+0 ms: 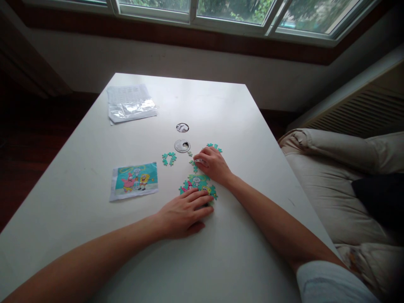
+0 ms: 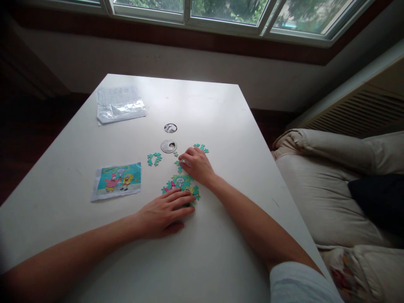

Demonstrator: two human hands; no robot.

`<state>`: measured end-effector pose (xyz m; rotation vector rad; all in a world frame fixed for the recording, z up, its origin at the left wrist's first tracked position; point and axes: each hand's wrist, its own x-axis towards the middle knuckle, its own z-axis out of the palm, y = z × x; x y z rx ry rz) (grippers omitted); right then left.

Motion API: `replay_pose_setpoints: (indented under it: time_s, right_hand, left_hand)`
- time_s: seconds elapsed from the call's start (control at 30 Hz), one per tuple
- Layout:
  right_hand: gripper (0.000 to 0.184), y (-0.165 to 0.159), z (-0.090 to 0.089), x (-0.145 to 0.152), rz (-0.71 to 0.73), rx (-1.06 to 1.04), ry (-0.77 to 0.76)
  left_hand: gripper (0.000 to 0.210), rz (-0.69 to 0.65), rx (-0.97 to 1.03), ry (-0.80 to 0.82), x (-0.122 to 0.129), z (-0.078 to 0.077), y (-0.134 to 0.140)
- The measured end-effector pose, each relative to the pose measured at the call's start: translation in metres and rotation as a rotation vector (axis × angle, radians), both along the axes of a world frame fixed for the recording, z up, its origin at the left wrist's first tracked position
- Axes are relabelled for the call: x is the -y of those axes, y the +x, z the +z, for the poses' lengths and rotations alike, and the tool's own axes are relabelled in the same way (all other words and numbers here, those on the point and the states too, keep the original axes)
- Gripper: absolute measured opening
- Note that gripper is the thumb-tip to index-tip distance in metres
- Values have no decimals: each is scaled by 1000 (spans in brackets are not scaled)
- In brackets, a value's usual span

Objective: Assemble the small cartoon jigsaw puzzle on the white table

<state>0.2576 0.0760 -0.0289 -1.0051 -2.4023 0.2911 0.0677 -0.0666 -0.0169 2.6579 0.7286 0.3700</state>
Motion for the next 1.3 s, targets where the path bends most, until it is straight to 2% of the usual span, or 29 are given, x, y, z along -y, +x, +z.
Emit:
replay_pose_setpoints:
  time_s: [0.1,0.33,0.6,0.8,0.93,1.3]
  right_hand:
    - [16,0,-1,0,-32,13,2]
    - [19,3,-4,-3,-209,24,8]
    - [17,1,-4,-2,-124,64,-7]
    - [34,2,0,1,-111,47,-20]
    - [20,2,0,1,-166,41,-36]
    - [10,0,10,5,-105,107,-65]
  left_hand:
    - [44,-4,3,-3,0,1,0]
    - [44,-3,-4,-13,0,1,-1]
    - [44,-6,-18,-14,0,0,0]
    - [44,-2,-15,-13,0,0,-1]
    - [44,-2,-15,-8,0,1,-1]
    - [44,-4,-13,-15,0,1,-1]
